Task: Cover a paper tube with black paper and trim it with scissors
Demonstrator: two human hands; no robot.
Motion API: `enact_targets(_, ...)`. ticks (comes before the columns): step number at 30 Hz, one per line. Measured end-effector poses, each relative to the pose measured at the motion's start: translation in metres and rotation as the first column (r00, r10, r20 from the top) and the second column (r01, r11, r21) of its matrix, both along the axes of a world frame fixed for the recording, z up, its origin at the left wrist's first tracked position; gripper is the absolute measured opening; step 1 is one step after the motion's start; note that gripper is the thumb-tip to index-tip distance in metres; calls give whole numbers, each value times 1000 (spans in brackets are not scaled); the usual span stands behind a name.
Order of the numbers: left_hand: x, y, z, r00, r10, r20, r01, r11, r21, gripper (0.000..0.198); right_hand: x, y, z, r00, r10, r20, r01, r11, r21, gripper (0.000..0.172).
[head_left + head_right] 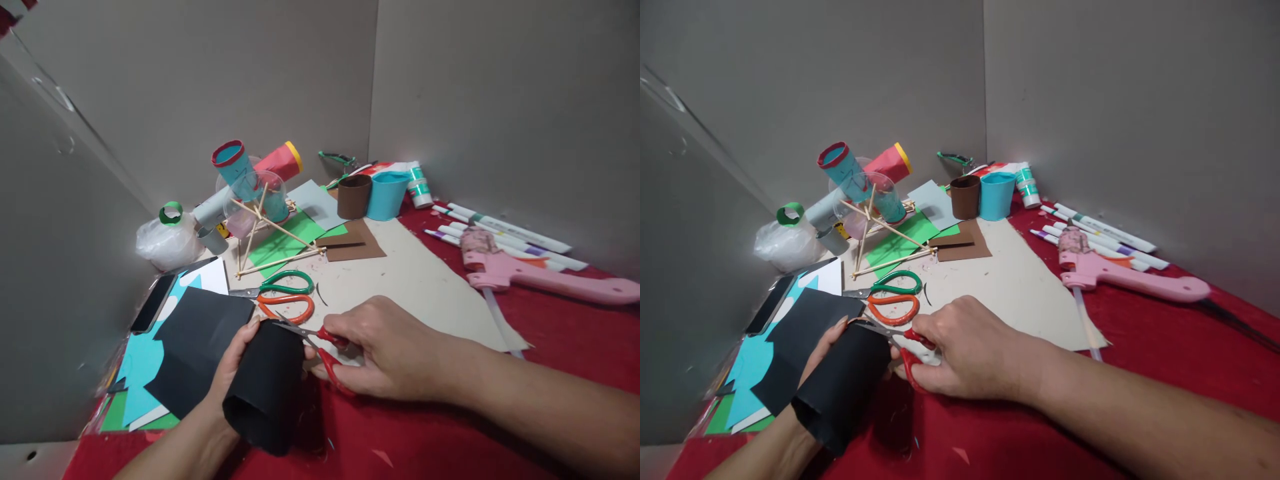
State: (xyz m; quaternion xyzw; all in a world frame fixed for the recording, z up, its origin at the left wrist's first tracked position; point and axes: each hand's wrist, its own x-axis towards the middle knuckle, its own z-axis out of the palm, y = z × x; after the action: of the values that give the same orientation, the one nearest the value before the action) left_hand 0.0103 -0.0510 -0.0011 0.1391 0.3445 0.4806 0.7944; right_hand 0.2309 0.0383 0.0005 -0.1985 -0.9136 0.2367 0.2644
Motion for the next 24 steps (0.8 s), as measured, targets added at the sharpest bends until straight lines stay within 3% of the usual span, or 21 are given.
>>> enact_targets(10,2,1,1,999,38,-32,-38,999,-10,42,0,2,0,993,56,-105,-53,998,33,21)
enact_targets(20,0,2,-3,996,27,-81,-25,999,27,41,2,4,-4,1000,10,10,-11,999,41,33)
enact_targets(24,0,2,-1,990,68,-123,-61,996,58,33,4,6,-3,999,39,16,-40,998,51,26)
